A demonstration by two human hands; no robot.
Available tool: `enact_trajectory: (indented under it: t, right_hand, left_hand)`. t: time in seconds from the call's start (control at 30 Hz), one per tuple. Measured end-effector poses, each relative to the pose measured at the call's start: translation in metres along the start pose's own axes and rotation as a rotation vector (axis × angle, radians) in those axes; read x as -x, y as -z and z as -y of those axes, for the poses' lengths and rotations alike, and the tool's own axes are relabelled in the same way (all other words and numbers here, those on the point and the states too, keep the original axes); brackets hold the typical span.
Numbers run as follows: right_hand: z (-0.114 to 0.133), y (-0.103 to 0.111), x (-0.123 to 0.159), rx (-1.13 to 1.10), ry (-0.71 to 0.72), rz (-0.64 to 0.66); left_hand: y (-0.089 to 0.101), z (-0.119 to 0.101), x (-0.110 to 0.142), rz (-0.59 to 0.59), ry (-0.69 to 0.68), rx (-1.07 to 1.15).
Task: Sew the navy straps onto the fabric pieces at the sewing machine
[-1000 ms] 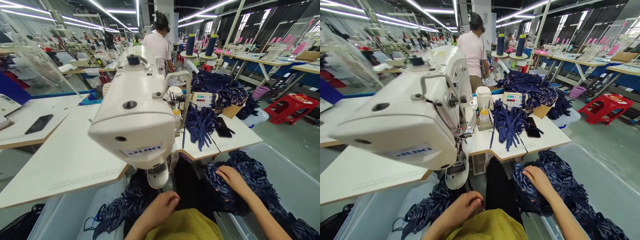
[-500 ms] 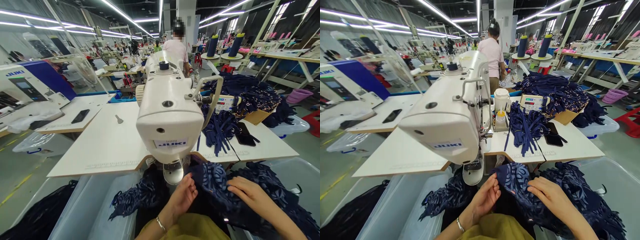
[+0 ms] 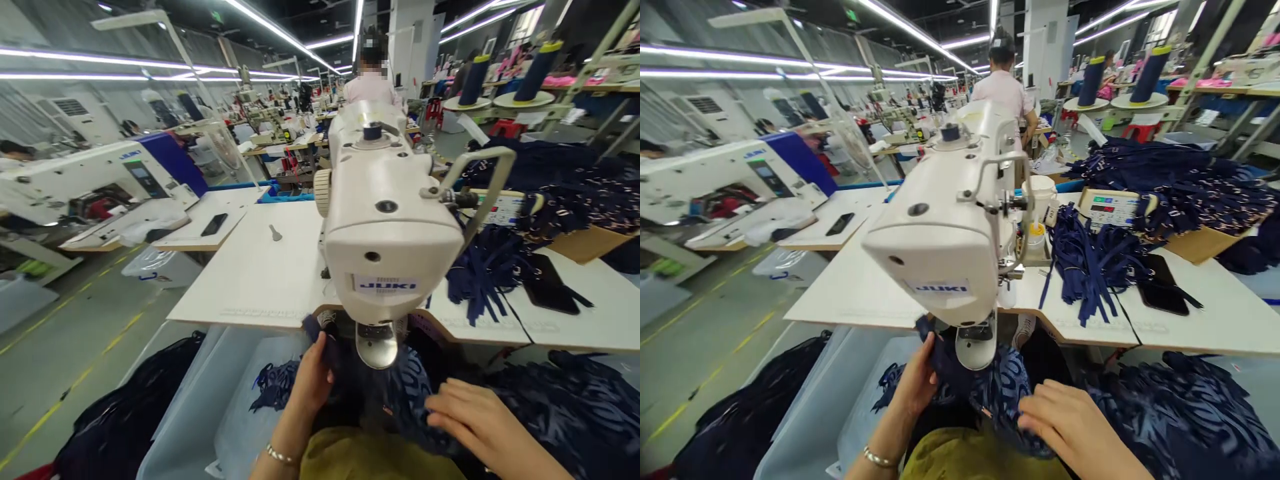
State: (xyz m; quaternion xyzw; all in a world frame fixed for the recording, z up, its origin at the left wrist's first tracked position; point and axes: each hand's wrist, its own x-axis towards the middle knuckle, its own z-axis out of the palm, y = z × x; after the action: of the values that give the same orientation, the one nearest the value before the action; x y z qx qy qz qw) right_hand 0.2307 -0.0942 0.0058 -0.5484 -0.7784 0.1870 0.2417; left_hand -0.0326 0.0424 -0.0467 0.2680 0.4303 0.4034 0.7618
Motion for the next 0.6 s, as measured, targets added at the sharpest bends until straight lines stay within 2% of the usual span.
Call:
enact_trajectory:
  t: [0.07,0.13,0.2,0.27,0.33,0.4,0.47,0.5,0.6]
  right_hand:
    - [0.000,-0.016,-0.016,-0.021,-0.041,-0.055]
    - [0.010,-0.032,-0.032,-0.120,-0.027,-0.052]
    - [0.026,-0.044,-0.044,-0.283,0.026,0.024]
    - [0.043,-0.053,-0.053,-0.426,0.026,0.092]
    - [0.054,-0.056,-0.057,-0.515,-0.042,0.113]
    - [0.059,-0.053,-0.058,-0.570,-0.113,0.088]
    - [0.057,-0.049,-0.054,-0.619,-0.165,0.032]
    - [0.055,-0.046,-0.051,-0.648,-0.198,-0.004]
    - [0.049,-0.040,-0.039,-0.766,-0.346,-0.104]
  left_hand:
    - [0.009,-0.018,0.017,-0.048,-0.077,-0.092]
    - [0.008,-0.028,0.041,-0.043,-0.096,-0.210]
    - [-0.003,-0.034,0.067,-0.011,-0.083,-0.331]
    - [-0.018,-0.040,0.088,0.035,-0.132,-0.532]
    - [-0.033,-0.046,0.100,0.129,-0.313,-0.952]
    - [-0.046,-0.051,0.102,0.174,-0.498,-1.210]
    - [-0.056,-0.053,0.099,0.184,-0.579,-1.222]
    - [-0.060,-0.053,0.096,0.194,-0.570,-1.164]
    - [-0.072,-0.051,0.092,0.308,-0.381,-0.873]
